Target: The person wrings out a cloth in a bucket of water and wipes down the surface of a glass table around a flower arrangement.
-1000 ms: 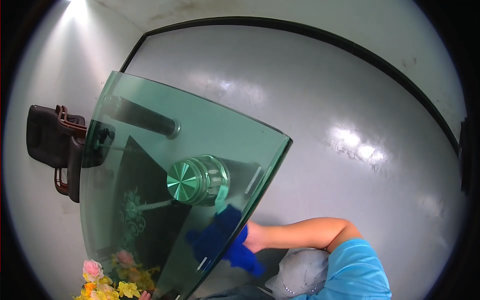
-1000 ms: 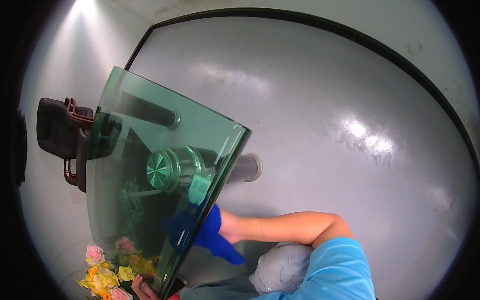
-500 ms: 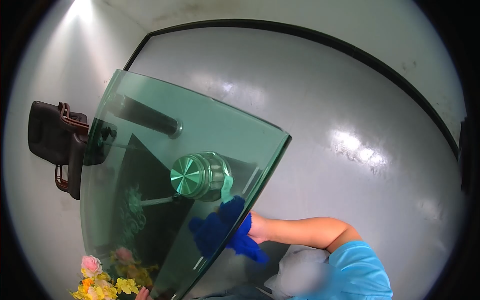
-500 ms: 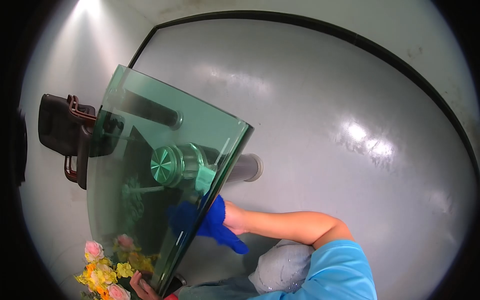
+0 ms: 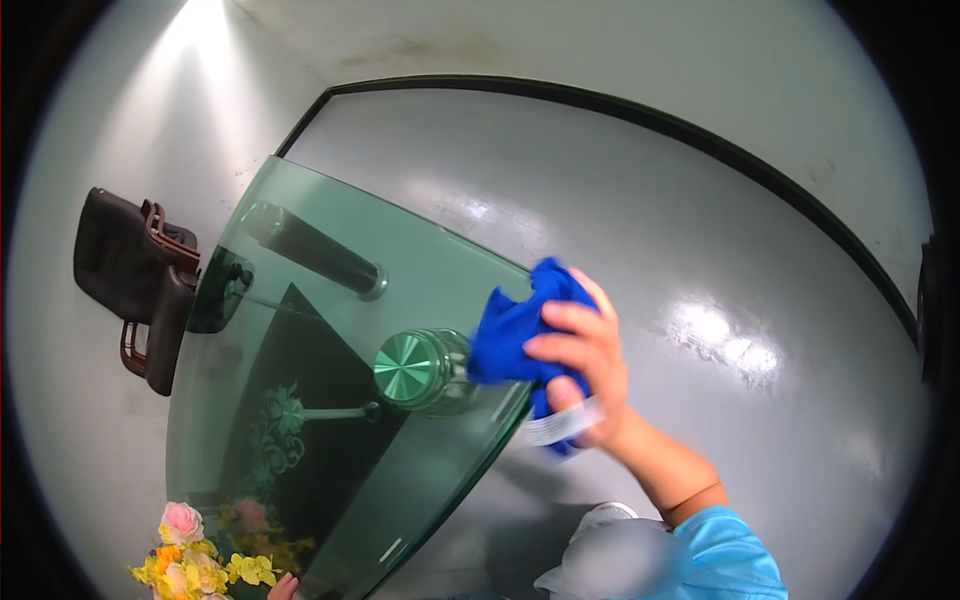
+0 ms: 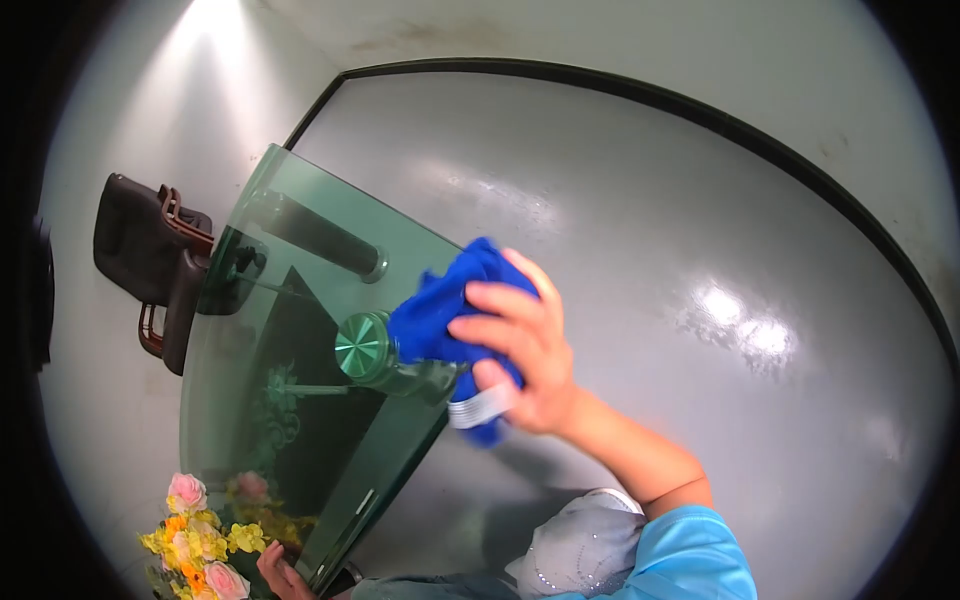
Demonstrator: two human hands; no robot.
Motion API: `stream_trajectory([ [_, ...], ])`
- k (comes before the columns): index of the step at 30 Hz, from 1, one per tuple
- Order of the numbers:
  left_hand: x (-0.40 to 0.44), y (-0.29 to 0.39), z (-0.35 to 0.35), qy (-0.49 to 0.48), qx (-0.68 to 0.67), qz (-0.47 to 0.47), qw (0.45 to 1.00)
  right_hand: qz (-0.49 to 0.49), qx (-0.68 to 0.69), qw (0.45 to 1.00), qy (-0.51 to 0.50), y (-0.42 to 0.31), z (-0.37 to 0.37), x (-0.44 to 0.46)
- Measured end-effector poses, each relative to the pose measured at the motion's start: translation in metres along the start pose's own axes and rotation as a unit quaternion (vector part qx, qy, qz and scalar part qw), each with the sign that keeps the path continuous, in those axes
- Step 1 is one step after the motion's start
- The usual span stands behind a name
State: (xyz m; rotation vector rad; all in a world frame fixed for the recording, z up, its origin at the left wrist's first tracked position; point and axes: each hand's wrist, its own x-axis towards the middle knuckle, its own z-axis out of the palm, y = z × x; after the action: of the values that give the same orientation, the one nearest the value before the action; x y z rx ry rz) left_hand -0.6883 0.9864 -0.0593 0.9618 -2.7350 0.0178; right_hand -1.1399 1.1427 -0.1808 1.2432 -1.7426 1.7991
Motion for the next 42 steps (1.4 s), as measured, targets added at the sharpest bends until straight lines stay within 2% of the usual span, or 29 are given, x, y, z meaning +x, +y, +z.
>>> stream_trajectory([
  [1,0.001,0.002,0.0,0.007,0.002,-0.006,1.0,-0.03,-0.006,0.997,0.065,-0.018,0.011,0.0],
  [2,0.001,0.004,0.0,0.009,-0.007,-0.015,1.0,-0.021,-0.057,0.997,0.053,-0.025,0.012,-0.003],
  [3,0.0,0.005,0.001,0.008,-0.016,-0.024,1.0,-0.048,-0.109,0.993,0.024,-0.031,0.013,-0.005],
  [5,-0.001,-0.002,0.003,0.011,-0.02,-0.016,1.0,-0.122,-0.105,0.985,-0.059,-0.048,0.026,-0.021],
  [8,0.005,0.007,0.003,0.031,-0.007,-0.004,0.999,-0.247,-0.127,0.953,-0.122,-0.081,0.039,-0.029],
  [11,0.005,0.007,0.006,0.043,-0.019,-0.015,0.999,-0.26,-0.175,0.939,-0.141,-0.052,0.028,-0.011],
  [13,-0.001,0.006,0.006,0.04,-0.044,-0.048,0.997,-0.151,-0.219,0.959,-0.094,-0.031,0.006,0.006],
  [15,0.006,0.012,0.003,0.023,-0.027,-0.02,0.999,-0.077,-0.217,0.972,-0.042,-0.023,-0.003,0.019],
  [17,0.008,0.011,0.003,0.04,-0.017,-0.013,0.999,-0.09,-0.235,0.967,-0.03,-0.031,0.006,0.017],
  [19,0.01,0.013,0.0,0.033,-0.005,-0.012,0.999,-0.106,-0.241,0.962,-0.075,-0.044,0.014,0.009],
  [25,0.01,0.012,-0.002,0.031,-0.007,-0.009,0.999,-0.295,-0.165,0.918,-0.207,-0.126,0.079,-0.032],
  [28,0.005,0.021,-0.001,0.07,0.044,-0.019,0.996,-0.328,-0.1,0.889,-0.305,-0.173,0.108,-0.034],
  [30,0.003,0.044,-0.003,0.173,-0.007,0.012,0.985,-0.327,-0.071,0.88,-0.337,-0.193,0.115,-0.025],
  [31,0.006,0.06,-0.007,0.138,-0.062,0.06,0.987,-0.251,0.01,0.88,-0.402,-0.199,0.115,-0.016],
  [33,0.021,0.095,-0.007,0.083,-0.157,0.121,0.977,-0.088,0.203,0.827,-0.516,-0.197,0.111,0.001],
  [34,0.023,0.103,0.004,0.052,-0.179,0.114,0.976,0.206,0.383,0.724,-0.535,-0.199,0.104,0.012],
  [35,0.034,0.11,0.006,0.032,-0.161,0.121,0.979,0.254,0.434,0.724,-0.473,-0.188,0.109,0.012],
  [36,0.041,0.116,0.015,0.011,-0.153,0.102,0.983,0.313,0.417,0.743,-0.42,-0.191,0.109,0.012],
  [37,0.048,0.112,0.023,0.003,-0.085,0.113,0.99,0.27,0.409,0.782,-0.384,-0.188,0.109,0.006],
  [38,0.051,0.11,0.038,0.051,0.003,0.123,0.991,0.248,0.391,0.809,-0.363,-0.19,0.106,0.007],
  [39,0.052,0.104,0.045,0.1,0.09,0.137,0.981,0.205,0.324,0.862,-0.33,-0.193,0.103,0.006],
  [41,0.04,0.093,0.041,0.093,0.095,0.134,0.982,0.013,0.095,0.958,-0.27,-0.176,0.092,0.004],
  [42,0.034,0.087,0.037,0.087,0.095,0.137,0.982,-0.022,0.029,0.97,-0.24,-0.17,0.086,0.005],
])
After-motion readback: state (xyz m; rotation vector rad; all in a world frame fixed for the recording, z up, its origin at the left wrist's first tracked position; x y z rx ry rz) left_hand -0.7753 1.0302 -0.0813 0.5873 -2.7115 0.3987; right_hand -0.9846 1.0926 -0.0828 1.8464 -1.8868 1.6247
